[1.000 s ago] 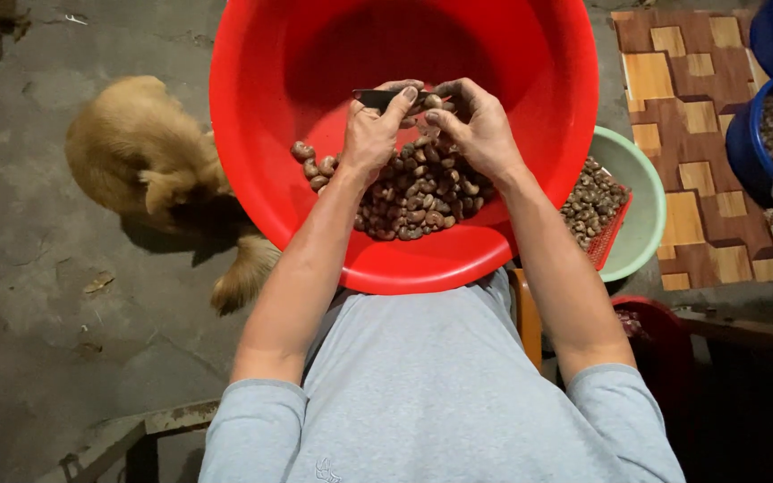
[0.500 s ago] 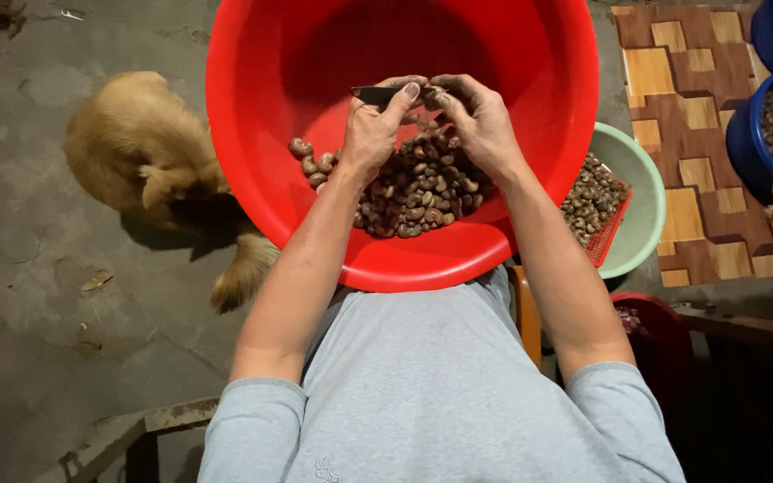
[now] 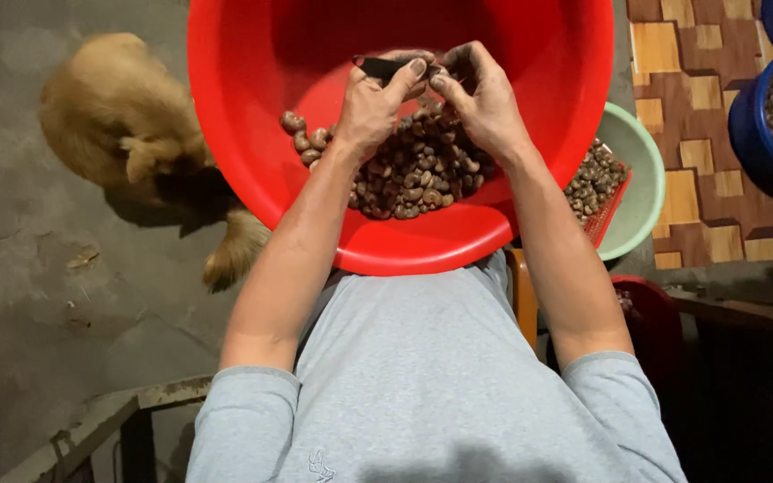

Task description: The person sits on a low stool and uses a small knife to peel the outer skin off cashew nuts held in a red basin. They pick up individual nuts, scrape the skin with the knife, and place the peeled nuts into a red basket inside a green basin.

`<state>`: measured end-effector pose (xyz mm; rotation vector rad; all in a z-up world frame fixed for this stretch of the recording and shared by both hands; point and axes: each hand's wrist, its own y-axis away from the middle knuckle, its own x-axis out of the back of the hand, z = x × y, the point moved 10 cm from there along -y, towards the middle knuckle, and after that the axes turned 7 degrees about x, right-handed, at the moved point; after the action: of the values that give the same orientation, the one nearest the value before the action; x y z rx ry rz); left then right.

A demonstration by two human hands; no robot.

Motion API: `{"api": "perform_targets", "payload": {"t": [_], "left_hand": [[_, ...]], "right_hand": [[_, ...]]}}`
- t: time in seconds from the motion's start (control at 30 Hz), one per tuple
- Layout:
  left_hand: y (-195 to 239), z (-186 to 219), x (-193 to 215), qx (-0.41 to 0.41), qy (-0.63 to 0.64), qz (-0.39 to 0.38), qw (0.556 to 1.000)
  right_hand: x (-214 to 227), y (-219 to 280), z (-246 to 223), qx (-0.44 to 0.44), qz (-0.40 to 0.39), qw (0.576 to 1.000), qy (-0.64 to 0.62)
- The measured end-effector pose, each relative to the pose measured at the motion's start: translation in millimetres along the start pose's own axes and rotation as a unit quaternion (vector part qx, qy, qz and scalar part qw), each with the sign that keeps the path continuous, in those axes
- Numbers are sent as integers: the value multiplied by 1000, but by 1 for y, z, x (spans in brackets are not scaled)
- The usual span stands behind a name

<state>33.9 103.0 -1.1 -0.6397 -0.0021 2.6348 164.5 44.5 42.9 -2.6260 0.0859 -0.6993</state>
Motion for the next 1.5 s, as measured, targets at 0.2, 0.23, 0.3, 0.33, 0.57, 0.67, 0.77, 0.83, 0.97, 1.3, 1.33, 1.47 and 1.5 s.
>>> {"api": "perform_targets", "payload": {"t": [0.2, 0.23, 0.3, 0.33, 0.57, 0.67, 0.77, 0.83, 0.97, 1.3, 1.33, 1.47, 1.5], "left_hand": [[1, 7, -3, -32, -25, -10, 999], [1, 7, -2, -37, -19, -11, 999], [1, 7, -1, -37, -13, -11, 999], [3, 8, -1, -44, -14, -12, 999], [6, 11, -6, -43, -68, -29, 996], [8, 15, -12, -35, -49, -41, 997], [9, 14, -11, -16, -42, -22, 999], [7, 9, -9, -11, -24, -17, 1000], [1, 4, -9, -5, -28, -39, 999], [19, 24, -23, 30, -154, -20, 987], [22, 25, -23, 28, -177, -7, 984], [10, 17, -5, -29, -221, -17, 975], [11, 17, -9, -29, -225, -29, 973]], "right_hand": [[0, -1, -4, -1, -4, 999, -38], [-1, -1, -3, -13, 0, 997, -78], [-2, 1, -3, -30, 3, 992, -119], [-3, 2, -3, -34, 1, 990, -139], [-1, 3, 10, -39, 24, 993, -113], [2, 2, 7, -1, 38, 994, -106], [6, 1, 5, 25, 45, 996, -71], [5, 0, 6, 34, 46, 997, -59], [8, -2, 5, 37, 61, 997, -23], [10, 5, 9, 78, 107, 991, 22], [10, 6, 13, 68, 115, 991, 12], [-2, 1, 34, 59, 127, 989, 52], [3, 4, 31, 57, 140, 987, 54]]}}
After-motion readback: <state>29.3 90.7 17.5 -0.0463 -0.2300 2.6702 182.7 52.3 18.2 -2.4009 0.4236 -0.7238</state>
